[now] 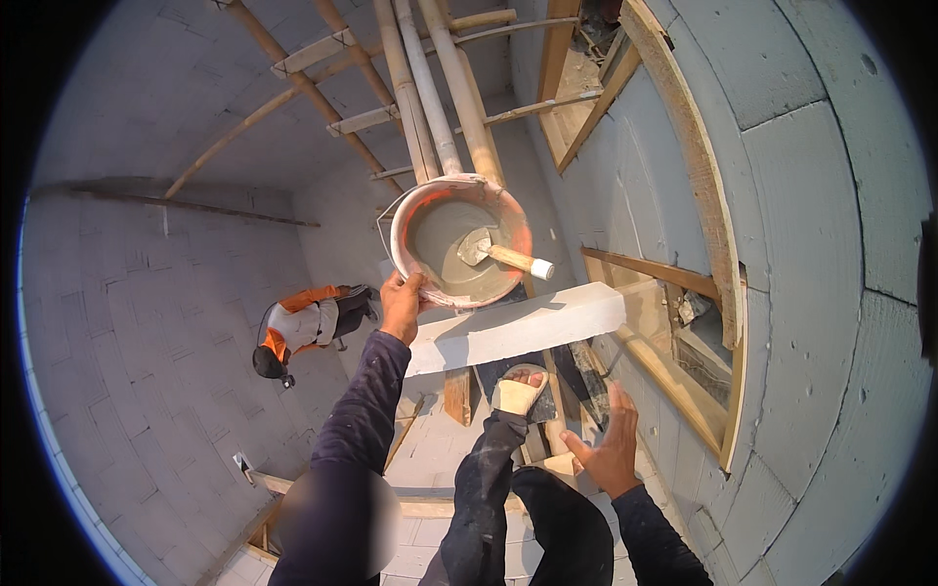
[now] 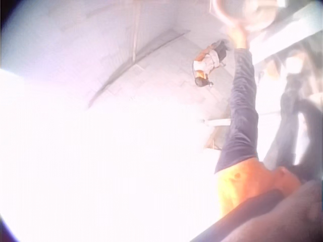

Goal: The person fits a large white block onto the top of a wall, secures it with wire to a metal rebar structure, taps it into place using a hatchet, and applies mortar to the joints with a trowel.

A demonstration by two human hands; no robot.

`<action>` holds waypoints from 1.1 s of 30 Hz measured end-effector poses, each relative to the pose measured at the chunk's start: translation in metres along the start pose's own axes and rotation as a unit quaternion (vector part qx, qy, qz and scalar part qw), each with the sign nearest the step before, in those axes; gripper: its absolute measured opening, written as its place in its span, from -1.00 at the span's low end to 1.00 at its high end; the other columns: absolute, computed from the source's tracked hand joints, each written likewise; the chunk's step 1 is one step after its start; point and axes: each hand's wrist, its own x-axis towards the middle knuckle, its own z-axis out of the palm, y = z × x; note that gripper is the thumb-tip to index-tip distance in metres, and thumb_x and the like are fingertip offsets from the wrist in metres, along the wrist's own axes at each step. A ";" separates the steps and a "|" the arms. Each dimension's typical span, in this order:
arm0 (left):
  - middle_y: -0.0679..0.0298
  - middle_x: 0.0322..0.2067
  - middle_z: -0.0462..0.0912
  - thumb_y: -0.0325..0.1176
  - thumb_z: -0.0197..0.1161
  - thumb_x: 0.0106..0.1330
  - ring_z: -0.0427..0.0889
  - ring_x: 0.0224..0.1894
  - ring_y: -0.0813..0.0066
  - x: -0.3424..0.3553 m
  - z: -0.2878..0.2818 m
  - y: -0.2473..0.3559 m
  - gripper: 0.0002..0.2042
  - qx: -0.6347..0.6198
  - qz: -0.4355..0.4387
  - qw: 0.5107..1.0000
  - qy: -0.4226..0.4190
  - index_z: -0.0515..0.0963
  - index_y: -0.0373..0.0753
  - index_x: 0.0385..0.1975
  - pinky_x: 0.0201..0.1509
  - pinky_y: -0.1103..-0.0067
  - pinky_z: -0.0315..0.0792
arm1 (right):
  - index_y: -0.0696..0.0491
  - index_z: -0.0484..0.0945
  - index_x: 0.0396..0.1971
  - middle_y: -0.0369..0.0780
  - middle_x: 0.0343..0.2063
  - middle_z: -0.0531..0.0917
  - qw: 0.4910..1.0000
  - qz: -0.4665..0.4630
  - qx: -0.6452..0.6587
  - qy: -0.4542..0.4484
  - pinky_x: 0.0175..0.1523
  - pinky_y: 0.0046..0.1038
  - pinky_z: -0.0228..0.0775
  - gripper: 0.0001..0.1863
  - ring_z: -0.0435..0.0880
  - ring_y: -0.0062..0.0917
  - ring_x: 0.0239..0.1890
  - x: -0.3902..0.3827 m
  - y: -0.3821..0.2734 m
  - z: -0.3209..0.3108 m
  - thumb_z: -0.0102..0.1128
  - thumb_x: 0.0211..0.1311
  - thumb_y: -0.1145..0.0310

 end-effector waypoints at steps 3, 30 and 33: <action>0.14 -0.14 0.75 -0.44 0.17 0.42 0.83 -0.20 0.31 -0.086 -0.002 0.032 -0.70 0.021 0.024 0.999 -0.005 0.59 -0.36 0.10 -0.10 0.35 0.85 | 0.15 0.16 0.55 0.15 0.48 0.32 0.997 -0.010 0.051 0.066 0.59 0.05 0.13 0.07 0.30 0.10 0.51 0.043 -0.049 -0.047 0.64 0.17 0.11; 0.26 -0.23 0.76 -0.47 0.23 0.43 0.73 -0.37 0.53 -0.700 0.190 0.125 -0.75 0.295 0.087 0.782 -0.542 0.65 -0.36 0.05 -0.36 0.56 0.71 | 0.16 0.52 0.26 0.13 -0.08 0.76 0.902 0.323 0.249 0.142 0.10 0.00 0.56 -0.35 0.77 0.11 -0.01 -0.564 -0.114 -0.285 0.10 0.58 -0.15; 0.27 -0.22 0.76 -0.49 0.21 0.43 0.75 -0.36 0.55 -0.741 0.210 0.121 -0.73 0.328 0.046 0.770 -0.545 0.65 -0.33 0.07 -0.35 0.58 0.72 | 0.09 0.49 0.35 0.13 -0.07 0.78 0.881 0.347 0.257 0.194 0.11 -0.03 0.57 -0.36 0.78 0.09 0.01 -0.612 -0.128 -0.292 0.17 0.56 -0.11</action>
